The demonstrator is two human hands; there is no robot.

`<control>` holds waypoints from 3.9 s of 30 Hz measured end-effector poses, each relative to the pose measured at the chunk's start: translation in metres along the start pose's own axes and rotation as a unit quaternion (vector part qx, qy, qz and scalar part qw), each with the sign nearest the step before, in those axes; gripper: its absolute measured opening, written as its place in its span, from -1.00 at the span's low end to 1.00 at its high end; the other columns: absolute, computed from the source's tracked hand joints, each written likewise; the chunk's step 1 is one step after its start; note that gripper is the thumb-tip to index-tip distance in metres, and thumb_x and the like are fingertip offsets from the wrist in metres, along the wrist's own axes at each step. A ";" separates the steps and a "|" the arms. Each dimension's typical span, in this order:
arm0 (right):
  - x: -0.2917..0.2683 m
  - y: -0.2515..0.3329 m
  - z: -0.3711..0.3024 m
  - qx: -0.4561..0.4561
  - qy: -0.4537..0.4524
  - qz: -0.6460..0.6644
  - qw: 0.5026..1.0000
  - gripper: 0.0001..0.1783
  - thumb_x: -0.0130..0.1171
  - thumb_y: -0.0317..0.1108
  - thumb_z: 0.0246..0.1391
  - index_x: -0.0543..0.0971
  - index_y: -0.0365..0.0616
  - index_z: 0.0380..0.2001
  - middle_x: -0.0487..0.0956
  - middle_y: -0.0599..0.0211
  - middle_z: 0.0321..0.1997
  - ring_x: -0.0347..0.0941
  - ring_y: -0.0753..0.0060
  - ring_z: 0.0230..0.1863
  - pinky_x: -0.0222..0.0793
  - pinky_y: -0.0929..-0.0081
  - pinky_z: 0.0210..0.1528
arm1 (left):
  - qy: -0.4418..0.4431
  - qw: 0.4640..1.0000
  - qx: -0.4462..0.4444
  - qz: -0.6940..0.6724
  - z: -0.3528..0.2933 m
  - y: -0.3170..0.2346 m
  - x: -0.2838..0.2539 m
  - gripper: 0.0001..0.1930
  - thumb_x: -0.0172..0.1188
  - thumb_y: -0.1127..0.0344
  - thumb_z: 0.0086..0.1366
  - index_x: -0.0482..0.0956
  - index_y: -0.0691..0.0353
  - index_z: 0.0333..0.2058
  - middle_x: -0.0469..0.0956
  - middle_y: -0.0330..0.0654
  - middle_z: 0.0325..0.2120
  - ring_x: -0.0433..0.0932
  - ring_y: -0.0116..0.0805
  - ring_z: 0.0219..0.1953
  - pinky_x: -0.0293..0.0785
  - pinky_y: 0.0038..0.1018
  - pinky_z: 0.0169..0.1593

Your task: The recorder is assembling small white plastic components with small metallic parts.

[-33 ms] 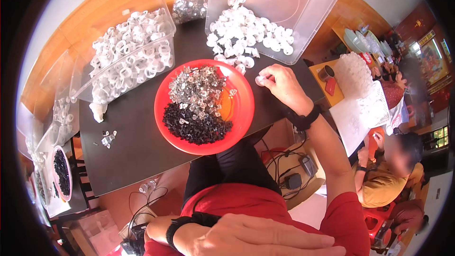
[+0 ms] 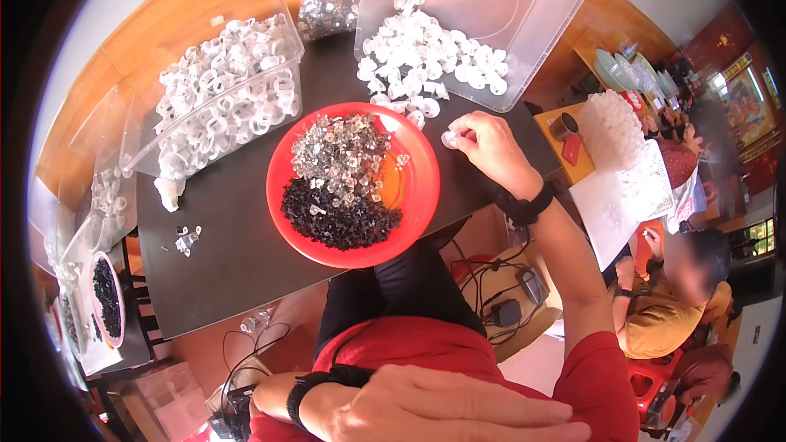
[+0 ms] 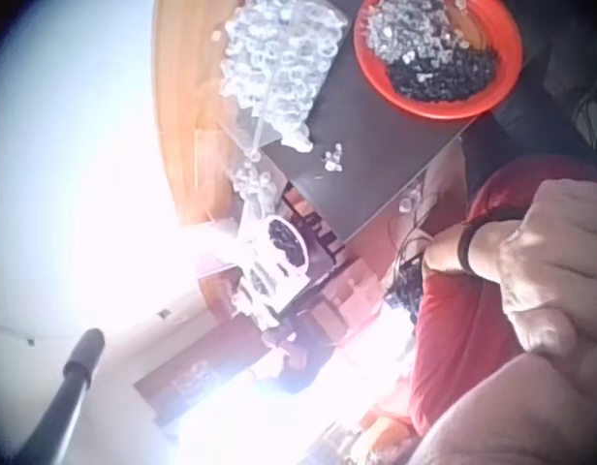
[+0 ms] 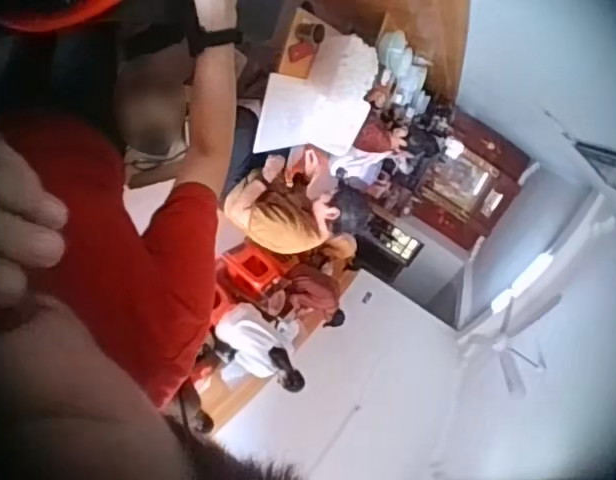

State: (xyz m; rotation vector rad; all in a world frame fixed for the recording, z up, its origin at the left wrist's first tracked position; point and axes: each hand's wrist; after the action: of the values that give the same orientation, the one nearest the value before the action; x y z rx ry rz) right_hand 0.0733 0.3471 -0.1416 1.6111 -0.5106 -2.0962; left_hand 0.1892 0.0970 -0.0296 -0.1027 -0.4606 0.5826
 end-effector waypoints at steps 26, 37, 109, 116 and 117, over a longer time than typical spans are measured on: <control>-0.002 0.106 -0.026 0.191 0.243 0.515 0.800 -0.75 0.16 -0.23 0.18 0.61 -0.22 -0.29 0.56 0.41 -0.41 0.33 0.72 -0.54 0.28 0.65 -0.46 | -0.286 0.815 -0.461 0.204 -0.050 0.032 -0.101 -0.64 -0.07 0.22 0.41 0.51 0.36 -0.01 0.57 -0.09 -0.10 0.52 -0.46 -0.17 0.42 -0.59 -0.12; 0.026 0.077 -0.015 -0.128 0.035 0.067 0.989 -0.94 0.16 -0.47 -0.06 0.53 -0.21 -0.46 0.49 0.15 -0.43 0.47 -0.03 -0.38 0.38 0.15 -0.32 | -0.379 0.799 -0.428 0.188 -0.053 0.021 -0.124 -0.68 0.02 0.27 0.36 0.52 0.39 -0.04 0.57 -0.12 -0.15 0.46 -0.59 -0.37 0.38 -0.63 -0.26; 0.031 0.124 -0.045 -0.113 -0.113 0.222 0.962 -0.81 0.10 -0.58 0.07 0.47 -0.17 -0.23 0.50 0.20 -0.35 0.49 0.22 -0.43 0.36 0.42 -0.39 | -0.287 0.846 -0.438 0.097 -0.066 0.047 -0.102 -0.66 -0.07 0.43 0.39 0.36 0.34 0.12 0.35 -0.04 0.15 0.38 -0.26 0.16 0.30 -0.29 0.23; 0.037 0.116 -0.051 0.015 -0.050 0.418 0.907 -0.91 0.10 -0.57 0.13 0.47 -0.28 -0.27 0.54 0.30 -0.30 0.53 0.58 -0.31 0.43 0.63 -0.34 | -0.247 0.852 -0.454 0.082 -0.070 0.050 -0.101 -0.68 -0.12 0.46 0.41 0.38 0.33 0.11 0.31 -0.14 0.14 0.34 -0.33 0.16 0.28 -0.35 0.24; 0.037 0.117 -0.052 0.038 -0.038 0.434 0.899 -0.92 0.10 -0.56 0.14 0.47 -0.30 -0.27 0.55 0.30 -0.30 0.53 0.59 -0.29 0.44 0.65 -0.32 | -0.263 0.848 -0.454 0.073 -0.072 0.050 -0.098 -0.66 -0.09 0.44 0.40 0.36 0.33 0.12 0.31 -0.08 0.16 0.35 -0.28 0.17 0.29 -0.32 0.24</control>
State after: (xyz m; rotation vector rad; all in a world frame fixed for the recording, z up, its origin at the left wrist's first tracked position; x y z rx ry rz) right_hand 0.1298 0.2284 -0.1214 1.0255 -1.1048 -1.4546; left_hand 0.1238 0.0870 -0.1430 -0.9107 -1.2553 0.4943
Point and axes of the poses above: each hand's wrist, its own z-axis towards the middle knuckle, its own x-axis out of the palm, y = z × x
